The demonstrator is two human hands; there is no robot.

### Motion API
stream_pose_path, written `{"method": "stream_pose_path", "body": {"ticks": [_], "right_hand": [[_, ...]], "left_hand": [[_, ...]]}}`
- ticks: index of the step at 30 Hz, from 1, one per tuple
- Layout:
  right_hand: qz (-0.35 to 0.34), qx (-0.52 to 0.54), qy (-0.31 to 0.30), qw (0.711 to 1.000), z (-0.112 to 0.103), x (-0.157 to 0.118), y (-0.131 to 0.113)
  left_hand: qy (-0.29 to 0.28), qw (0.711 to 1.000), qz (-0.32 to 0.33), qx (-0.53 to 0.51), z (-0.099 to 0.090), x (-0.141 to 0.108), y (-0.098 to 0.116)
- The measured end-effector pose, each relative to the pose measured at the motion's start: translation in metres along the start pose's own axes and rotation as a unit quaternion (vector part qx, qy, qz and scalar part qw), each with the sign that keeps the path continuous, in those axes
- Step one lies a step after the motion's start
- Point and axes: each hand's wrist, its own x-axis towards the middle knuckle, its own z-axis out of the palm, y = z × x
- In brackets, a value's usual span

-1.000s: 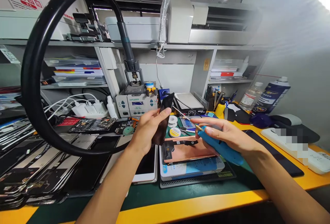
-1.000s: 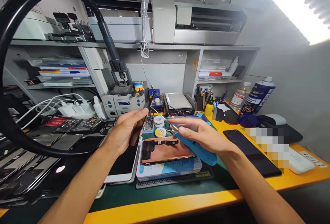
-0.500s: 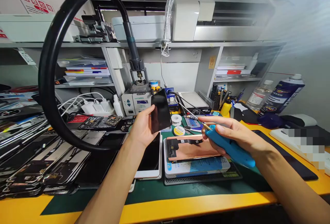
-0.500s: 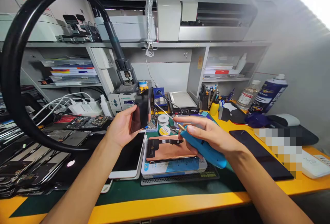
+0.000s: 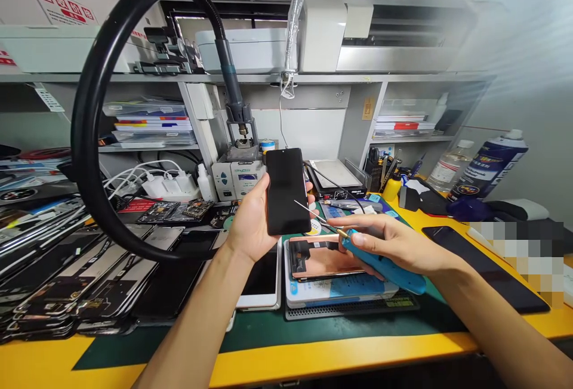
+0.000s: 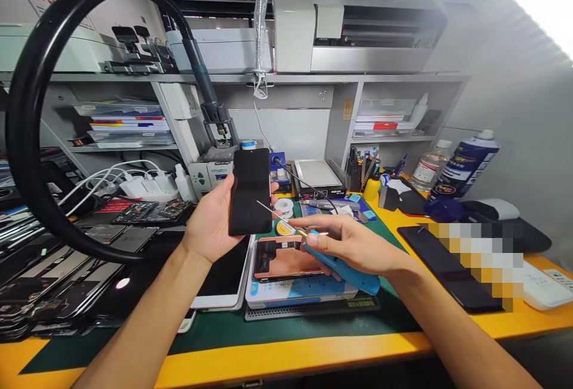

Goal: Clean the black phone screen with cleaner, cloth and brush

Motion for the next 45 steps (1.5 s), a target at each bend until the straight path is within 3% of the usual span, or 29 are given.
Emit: {"method": "stream_pose_path", "body": {"ticks": [10,17,25,35,45], "right_hand": [[-0.018,0.039,-0.079,0.996,-0.002,-0.003,0.009],[-0.019,0.043,-0.072,0.996,-0.001,0.0,0.006],[-0.023,0.034,-0.08,0.996,0.0,0.0,0.004],[-0.035,0.03,-0.093,0.995,-0.002,0.0,0.009],[-0.014,0.007,-0.077,0.997,0.0,0.0,0.007]], "left_hand": [[-0.01,0.998,0.045,0.052,0.006,-0.01,0.001],[0.002,0.997,0.017,0.08,0.001,-0.012,0.0],[-0.005,0.999,0.001,0.038,0.001,-0.014,-0.001],[-0.096,0.995,0.017,-0.004,0.001,-0.013,-0.003],[-0.104,0.994,0.023,0.037,-0.001,-0.015,-0.006]]}}
